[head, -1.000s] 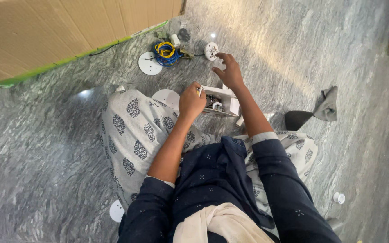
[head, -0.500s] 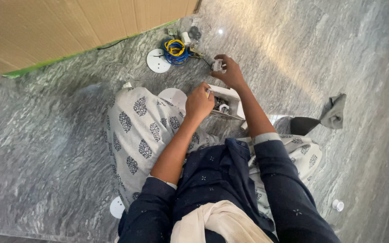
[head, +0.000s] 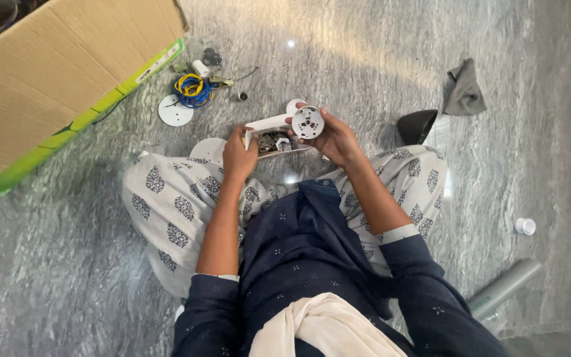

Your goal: The person sits on the floor and assembles a ceiling light fixture. They handle a white circular base, a black lampshade, and a small box of components, using a screwdriver to attach parts. The person places the assembled components into a cardboard box.

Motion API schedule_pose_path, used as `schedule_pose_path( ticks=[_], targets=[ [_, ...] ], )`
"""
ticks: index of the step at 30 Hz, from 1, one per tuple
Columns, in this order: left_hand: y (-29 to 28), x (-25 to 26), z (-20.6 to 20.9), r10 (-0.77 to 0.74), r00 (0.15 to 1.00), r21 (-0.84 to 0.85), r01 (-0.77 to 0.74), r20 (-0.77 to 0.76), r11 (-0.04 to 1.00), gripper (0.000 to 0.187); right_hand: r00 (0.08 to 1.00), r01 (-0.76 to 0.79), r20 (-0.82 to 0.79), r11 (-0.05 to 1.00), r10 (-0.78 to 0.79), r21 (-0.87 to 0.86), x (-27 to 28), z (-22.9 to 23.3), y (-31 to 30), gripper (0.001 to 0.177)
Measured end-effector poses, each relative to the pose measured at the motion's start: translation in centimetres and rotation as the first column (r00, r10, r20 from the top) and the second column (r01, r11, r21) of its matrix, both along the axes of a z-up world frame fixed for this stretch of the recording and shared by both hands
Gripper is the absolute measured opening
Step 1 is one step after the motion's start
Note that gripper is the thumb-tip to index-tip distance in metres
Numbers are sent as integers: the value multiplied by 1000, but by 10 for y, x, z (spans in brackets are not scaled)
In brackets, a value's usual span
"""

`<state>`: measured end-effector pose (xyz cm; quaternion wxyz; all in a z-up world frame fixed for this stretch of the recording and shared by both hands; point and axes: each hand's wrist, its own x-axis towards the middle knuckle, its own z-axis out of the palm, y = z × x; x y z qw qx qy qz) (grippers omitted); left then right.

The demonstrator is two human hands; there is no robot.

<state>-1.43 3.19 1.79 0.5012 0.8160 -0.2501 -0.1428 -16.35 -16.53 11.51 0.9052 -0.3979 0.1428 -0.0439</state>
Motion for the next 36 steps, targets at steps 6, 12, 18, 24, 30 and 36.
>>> schedule_pose_path(
  ticks=[6, 12, 18, 24, 30, 36],
  targets=[
    [5, -16, 12, 49, 981, -126, -26, 187, 992, 46, 998, 59, 24, 985, -56, -164, -9, -13, 7, 56],
    [6, -30, 23, 149, 940, -270, -63, 308, 961, 24, 984, 173, 159, 678, -83, -715, -17, -14, 32, 60],
    [5, -63, 9, -69, 991, -477, 6, -115, 879, 27, 980, 201, 194, 309, -51, -930, -22, 8, 52, 67],
    [-1, -68, -7, -129, 955, -535, -35, -266, 844, 35, 975, 218, 213, 93, -58, -972, -26, 15, 65, 69],
    [-4, -69, -13, -140, 939, -525, -49, -314, 850, 36, 978, 207, 206, 85, -27, -975, -26, 7, 60, 73],
    [-1, -67, -15, -170, 924, -563, -57, -342, 824, 33, 973, 230, 231, 57, 5, -972, -21, 4, 60, 74]
  ],
)
